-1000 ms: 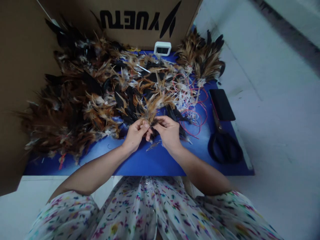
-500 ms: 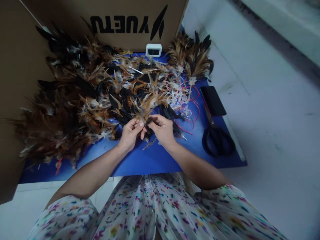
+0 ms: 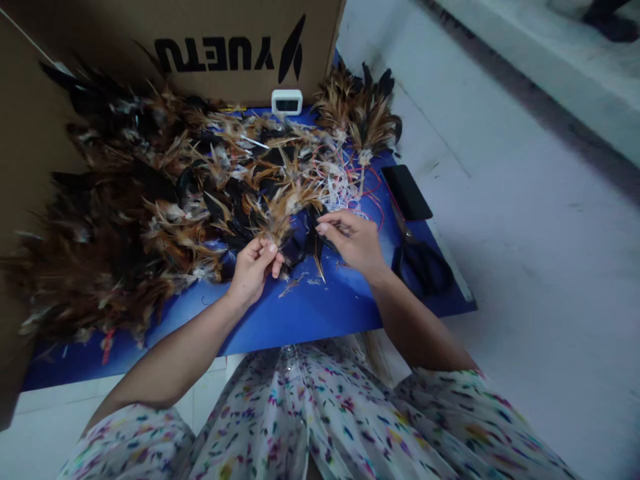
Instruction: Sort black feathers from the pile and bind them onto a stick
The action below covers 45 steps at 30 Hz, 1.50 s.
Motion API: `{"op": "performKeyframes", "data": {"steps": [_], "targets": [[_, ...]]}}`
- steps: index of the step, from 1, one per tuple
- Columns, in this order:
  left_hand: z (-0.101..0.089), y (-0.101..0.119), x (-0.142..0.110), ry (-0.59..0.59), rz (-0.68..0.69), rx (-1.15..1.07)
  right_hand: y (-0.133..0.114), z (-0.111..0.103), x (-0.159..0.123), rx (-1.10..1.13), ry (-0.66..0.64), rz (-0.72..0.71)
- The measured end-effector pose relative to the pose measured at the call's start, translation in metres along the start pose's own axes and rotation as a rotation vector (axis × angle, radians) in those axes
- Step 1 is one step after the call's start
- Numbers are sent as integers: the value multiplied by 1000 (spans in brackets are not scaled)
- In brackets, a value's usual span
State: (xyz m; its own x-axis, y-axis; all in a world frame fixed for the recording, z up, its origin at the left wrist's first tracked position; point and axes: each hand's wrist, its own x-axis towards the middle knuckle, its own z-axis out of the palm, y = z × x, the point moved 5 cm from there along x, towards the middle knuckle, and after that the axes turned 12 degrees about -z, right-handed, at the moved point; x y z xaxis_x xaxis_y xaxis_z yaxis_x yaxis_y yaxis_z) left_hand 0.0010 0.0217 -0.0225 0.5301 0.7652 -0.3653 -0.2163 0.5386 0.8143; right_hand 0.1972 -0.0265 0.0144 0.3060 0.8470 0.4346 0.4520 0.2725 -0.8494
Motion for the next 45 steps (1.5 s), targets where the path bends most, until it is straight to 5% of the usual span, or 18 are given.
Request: {"op": "performKeyframes", "data": {"steps": [6, 10, 20, 30, 41, 45], "targets": [[0, 1, 0, 6, 1, -10, 32, -81, 24, -434, 153, -14], [-1, 1, 1, 6, 5, -18, 49, -105, 24, -612, 59, 72], [-2, -2, 2, 4, -6, -15, 64, -82, 18, -759, -141, 45], [0, -3, 1, -24, 5, -6, 44, -96, 9, -484, 64, 154], [0, -1, 0, -14, 18, 20, 64, -69, 34, -818, -184, 85], [-1, 0, 1, -10, 23, 21, 58, -74, 34, -687, -85, 107]]}}
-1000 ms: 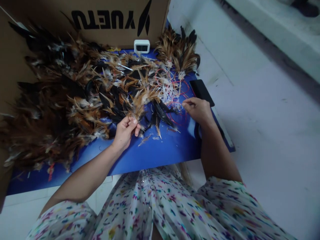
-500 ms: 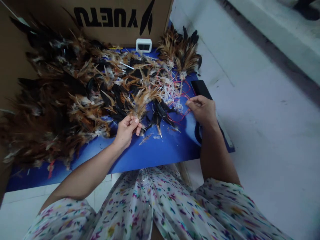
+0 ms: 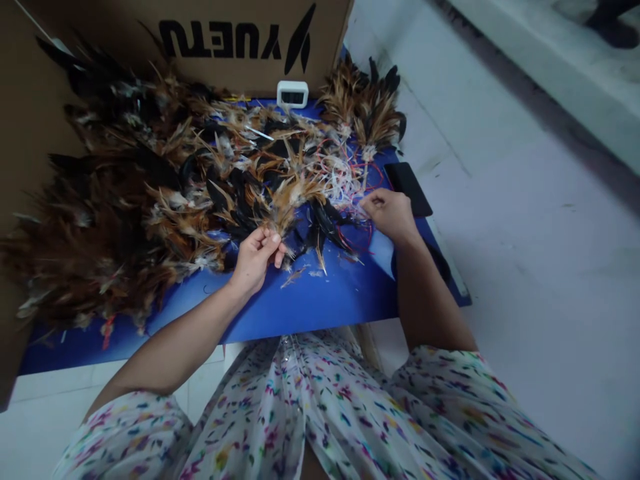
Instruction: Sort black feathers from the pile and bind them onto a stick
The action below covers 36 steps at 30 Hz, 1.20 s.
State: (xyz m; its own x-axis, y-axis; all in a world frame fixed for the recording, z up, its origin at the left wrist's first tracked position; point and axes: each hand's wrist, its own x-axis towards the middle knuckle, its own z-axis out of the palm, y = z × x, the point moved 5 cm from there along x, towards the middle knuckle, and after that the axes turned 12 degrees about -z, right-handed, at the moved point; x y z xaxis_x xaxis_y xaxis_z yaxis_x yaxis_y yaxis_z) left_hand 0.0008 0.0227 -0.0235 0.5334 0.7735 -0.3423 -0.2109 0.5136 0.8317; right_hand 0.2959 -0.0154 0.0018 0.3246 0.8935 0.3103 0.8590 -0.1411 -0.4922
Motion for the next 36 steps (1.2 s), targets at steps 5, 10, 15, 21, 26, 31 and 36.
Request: {"op": "performKeyframes", "data": {"steps": [5, 10, 15, 21, 26, 31, 36], "targets": [[1, -2, 0, -9, -13, 2, -17, -26, -12, 354, 120, 28], [1, -1, -1, -6, -8, 13, -44, -53, -25, 554, 264, -83], [0, 0, -1, 1, 0, 22, -66, -59, -43, 576, 103, -160], [0, -1, 0, -3, -2, 10, -84, -40, -65, 462, -360, -300], [0, -1, 0, -8, -5, -6, -87, -29, -83, 415, -550, -324], [0, -1, 1, -1, -8, -14, -94, -19, -101, 430, -677, -411], [0, -2, 1, -1, -12, -6, -74, -17, -110, 357, -627, -294]]}}
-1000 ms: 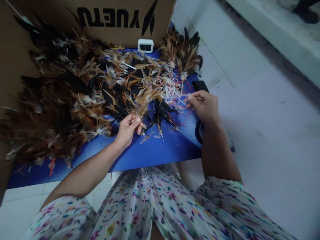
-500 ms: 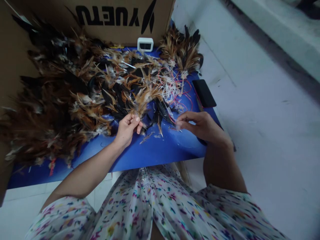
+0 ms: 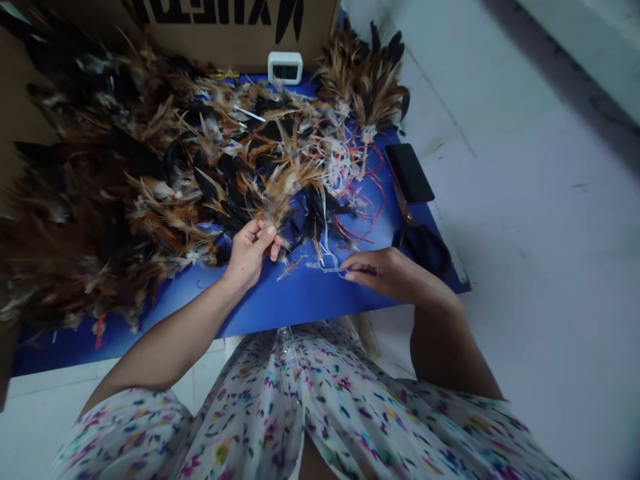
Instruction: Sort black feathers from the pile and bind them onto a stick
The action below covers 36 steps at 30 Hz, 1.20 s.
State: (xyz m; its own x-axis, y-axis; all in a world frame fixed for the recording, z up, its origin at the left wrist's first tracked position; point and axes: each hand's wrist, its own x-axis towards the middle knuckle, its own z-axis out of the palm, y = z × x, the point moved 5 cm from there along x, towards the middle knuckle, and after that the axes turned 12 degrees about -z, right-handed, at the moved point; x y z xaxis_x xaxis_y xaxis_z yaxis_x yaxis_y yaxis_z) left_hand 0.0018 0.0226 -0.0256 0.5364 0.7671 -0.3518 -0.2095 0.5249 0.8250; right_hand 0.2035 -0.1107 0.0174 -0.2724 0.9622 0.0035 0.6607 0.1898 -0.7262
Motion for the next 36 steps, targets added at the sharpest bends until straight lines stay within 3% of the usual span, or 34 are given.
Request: {"op": "performKeyframes", "data": {"steps": [4, 7, 16, 25, 31, 36], "targets": [[0, 0, 0, -8, 13, -5, 20, -16, -13, -226, 236, 114], [0, 0, 0, -10, 13, -8, 31, -19, -18, -317, 312, 170], [0, 1, 0, -11, 8, -3, 40, -7, -6, -352, 278, 174], [1, 1, -1, -3, -3, -5, 31, -17, -13, -46, 402, 181], [1, 1, -1, -2, -1, -4, 14, -3, 2, -42, 369, 120], [0, 1, -1, 3, -4, -11, 4, 7, 17, -96, 264, 46]]}}
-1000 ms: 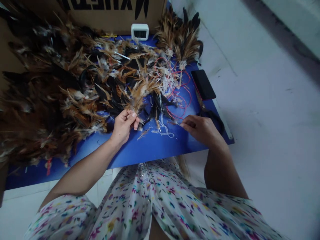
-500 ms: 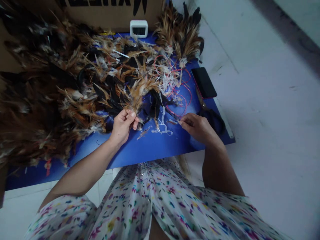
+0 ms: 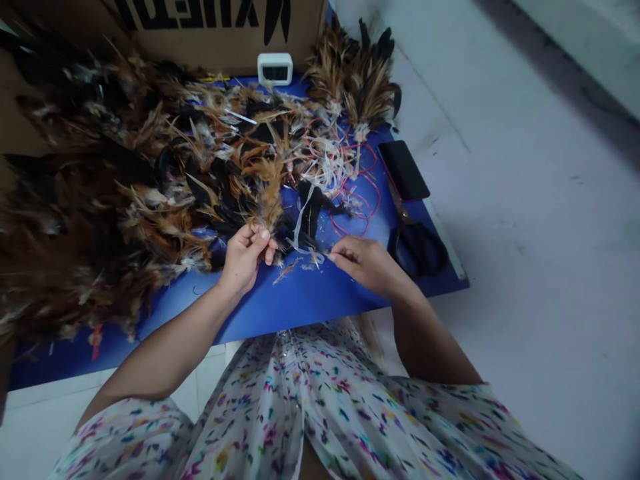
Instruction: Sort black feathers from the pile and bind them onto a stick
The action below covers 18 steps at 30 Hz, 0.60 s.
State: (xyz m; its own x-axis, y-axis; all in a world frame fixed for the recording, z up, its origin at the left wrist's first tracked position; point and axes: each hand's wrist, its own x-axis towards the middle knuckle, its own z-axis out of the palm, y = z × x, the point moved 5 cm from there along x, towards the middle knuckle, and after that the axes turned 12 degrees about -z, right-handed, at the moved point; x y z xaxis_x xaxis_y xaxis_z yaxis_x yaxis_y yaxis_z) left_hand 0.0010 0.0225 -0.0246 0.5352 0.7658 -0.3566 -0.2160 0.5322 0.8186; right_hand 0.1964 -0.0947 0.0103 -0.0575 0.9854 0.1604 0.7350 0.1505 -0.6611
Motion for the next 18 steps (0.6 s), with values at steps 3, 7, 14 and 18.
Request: {"op": "performKeyframes", "data": {"steps": [3, 7, 14, 18], "targets": [[0, 0, 0, -2, -6, 3, 4, -10, 16, -113, 76, -25], [1, 0, -1, -2, -4, 1, 33, -18, 47, -283, 183, 29], [2, 1, -1, 4, -5, -5, 57, -6, 67, -438, 167, 33], [1, 0, 0, -3, -9, -5, 38, -5, 54, -364, 193, -6]]}}
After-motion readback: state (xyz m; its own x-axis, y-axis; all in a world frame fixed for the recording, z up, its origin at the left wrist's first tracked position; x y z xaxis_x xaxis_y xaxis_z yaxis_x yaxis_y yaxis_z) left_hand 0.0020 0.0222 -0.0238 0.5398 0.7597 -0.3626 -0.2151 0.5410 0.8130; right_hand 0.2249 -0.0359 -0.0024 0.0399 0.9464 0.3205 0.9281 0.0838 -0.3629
